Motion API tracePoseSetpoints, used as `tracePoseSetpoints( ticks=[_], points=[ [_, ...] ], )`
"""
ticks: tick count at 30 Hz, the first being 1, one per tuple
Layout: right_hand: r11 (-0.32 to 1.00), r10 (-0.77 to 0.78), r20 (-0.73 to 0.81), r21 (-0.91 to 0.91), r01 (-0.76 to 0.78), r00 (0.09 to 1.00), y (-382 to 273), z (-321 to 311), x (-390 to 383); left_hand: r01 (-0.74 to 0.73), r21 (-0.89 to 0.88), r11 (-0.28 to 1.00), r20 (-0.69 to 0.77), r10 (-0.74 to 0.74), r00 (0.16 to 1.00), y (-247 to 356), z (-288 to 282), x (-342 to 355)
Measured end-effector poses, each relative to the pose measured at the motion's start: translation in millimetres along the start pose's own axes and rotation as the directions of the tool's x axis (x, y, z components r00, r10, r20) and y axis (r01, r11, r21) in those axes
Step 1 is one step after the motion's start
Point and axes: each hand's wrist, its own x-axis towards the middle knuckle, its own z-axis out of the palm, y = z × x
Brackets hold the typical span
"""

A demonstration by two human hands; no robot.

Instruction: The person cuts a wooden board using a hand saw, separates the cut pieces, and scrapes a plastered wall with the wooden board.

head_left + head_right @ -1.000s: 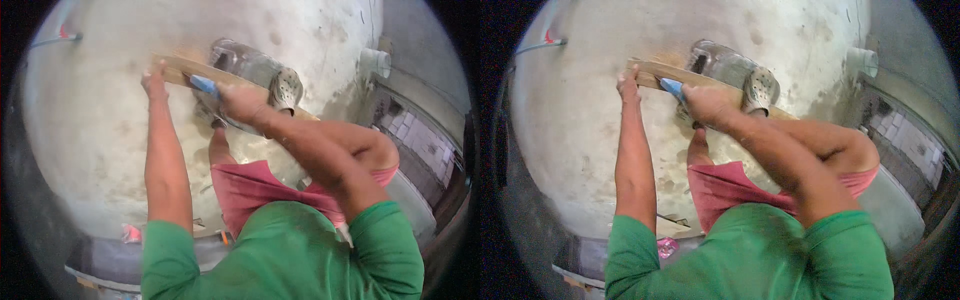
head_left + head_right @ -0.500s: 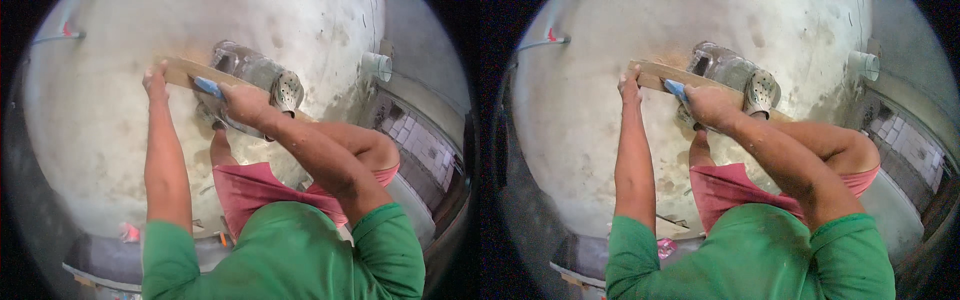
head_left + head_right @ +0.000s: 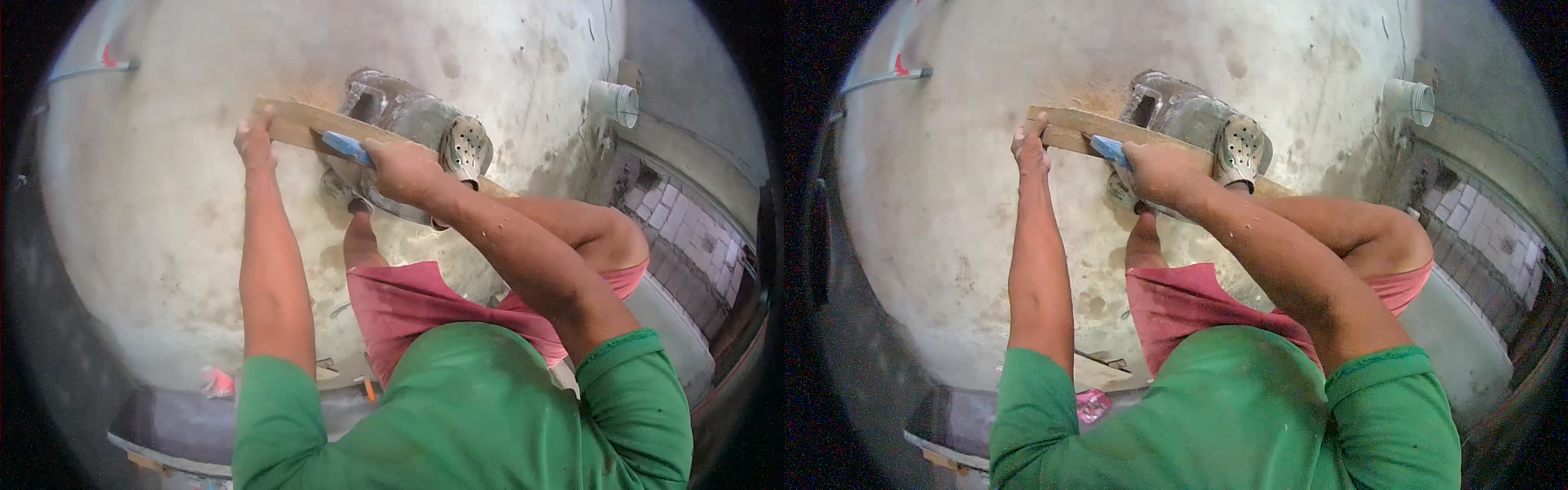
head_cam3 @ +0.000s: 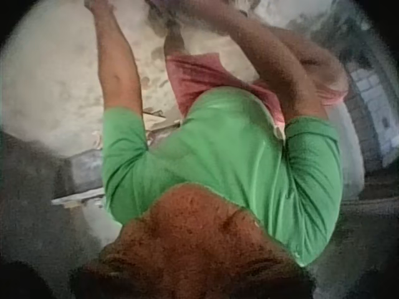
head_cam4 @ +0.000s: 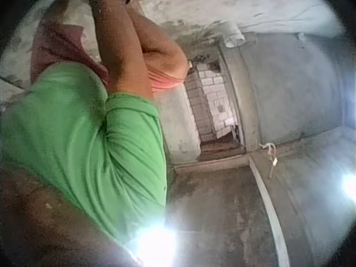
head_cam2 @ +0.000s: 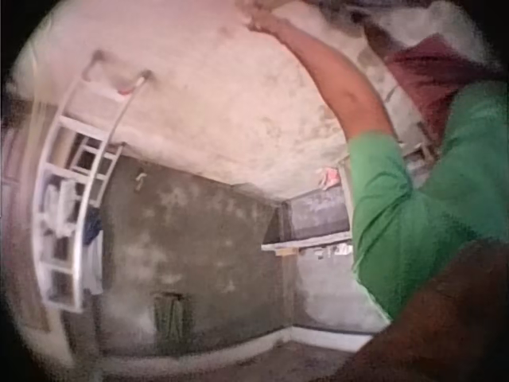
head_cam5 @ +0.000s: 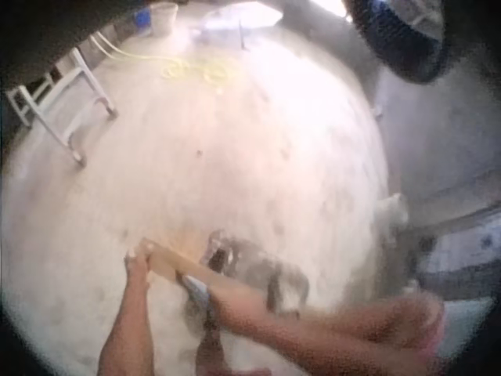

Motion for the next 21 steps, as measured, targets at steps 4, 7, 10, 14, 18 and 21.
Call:
tracePoseSetpoints(
  ticks=[4,7,10,14,18,21],
  points=[
    [0.998,-0.001,-0.047,0.058,0.004,0.999,0,-37,-90,0.028,0.090,0.996,-0.048,-0.024,0.999,6,5,-4],
    [0.994,0.097,-0.015,0.058,-0.096,0.995,8,-62,-153,0.011,0.079,0.997,-0.062,-0.006,0.998,4,8,-6],
    [0.999,0.003,-0.048,-0.043,-0.005,0.999,8,-39,-105,-0.001,0.089,0.996,-0.053,0.006,0.999,0,8,-5],
    [0.999,-0.016,-0.057,0.032,0.018,0.998,1,5,-8,0.015,0.135,0.991,-0.088,-0.003,0.996,1,4,-1],
    [0.999,-0.010,-0.069,0.040,0.013,0.998,10,-25,-98,0.024,0.085,0.996,-0.052,-0.020,0.998,1,3,2],
    [0.998,0.054,-0.023,0.029,-0.054,0.998,16,-44,-134,0.016,0.059,0.998,-0.031,-0.014,0.999,1,4,0]
  ],
)
